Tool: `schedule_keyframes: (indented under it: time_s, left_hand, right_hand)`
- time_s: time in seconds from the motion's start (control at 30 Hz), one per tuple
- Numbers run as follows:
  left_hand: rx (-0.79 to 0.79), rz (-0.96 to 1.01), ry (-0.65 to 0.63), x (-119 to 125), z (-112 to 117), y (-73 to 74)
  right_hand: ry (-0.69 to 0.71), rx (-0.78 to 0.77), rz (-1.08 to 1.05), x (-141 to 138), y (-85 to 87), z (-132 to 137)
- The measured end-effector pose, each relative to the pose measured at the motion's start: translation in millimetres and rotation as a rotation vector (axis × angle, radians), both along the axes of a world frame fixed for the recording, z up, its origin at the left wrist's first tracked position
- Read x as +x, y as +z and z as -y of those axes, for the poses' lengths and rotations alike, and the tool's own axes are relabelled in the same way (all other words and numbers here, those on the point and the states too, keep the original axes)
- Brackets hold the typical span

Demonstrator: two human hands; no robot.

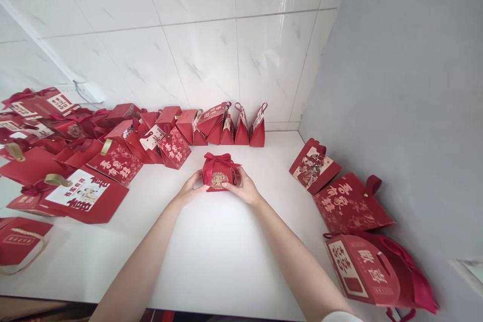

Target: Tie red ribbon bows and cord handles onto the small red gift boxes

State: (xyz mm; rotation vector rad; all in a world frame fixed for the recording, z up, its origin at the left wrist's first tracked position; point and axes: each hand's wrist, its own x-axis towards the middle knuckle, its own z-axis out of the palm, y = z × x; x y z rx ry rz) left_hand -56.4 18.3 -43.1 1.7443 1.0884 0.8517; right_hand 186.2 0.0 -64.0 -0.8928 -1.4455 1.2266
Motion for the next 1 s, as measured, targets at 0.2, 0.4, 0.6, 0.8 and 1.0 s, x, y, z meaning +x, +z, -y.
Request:
schedule_keyframes:
  time_s: [0.2,0.4,0.6,0.8,1.0]
  left_hand:
    - [-0.111,0.093,0.035,-3,8,7.5]
    - [-0.153,0.078,-0.091,-9,7,8.0]
    - [-0.315,0.053,-0.061,-7,8,7.6]
    - [-0.424,0.392,0.084,-22,6,22.0]
    - [-0.406,0.840,0.393,-55,-3,30.2]
  right_hand:
    - [-0.091,-0.083,-0.150,12,-13.9,-7]
    - [0.140,-0.047,-0.094,18,3.3,1]
    - [0.024,-0.179,-0.154,18,0.1,-10]
    - [0.126,-0.306,-0.118,29,-5.6,-20]
    - [-0.001,-0.335,-0.399,51,1.8,-25]
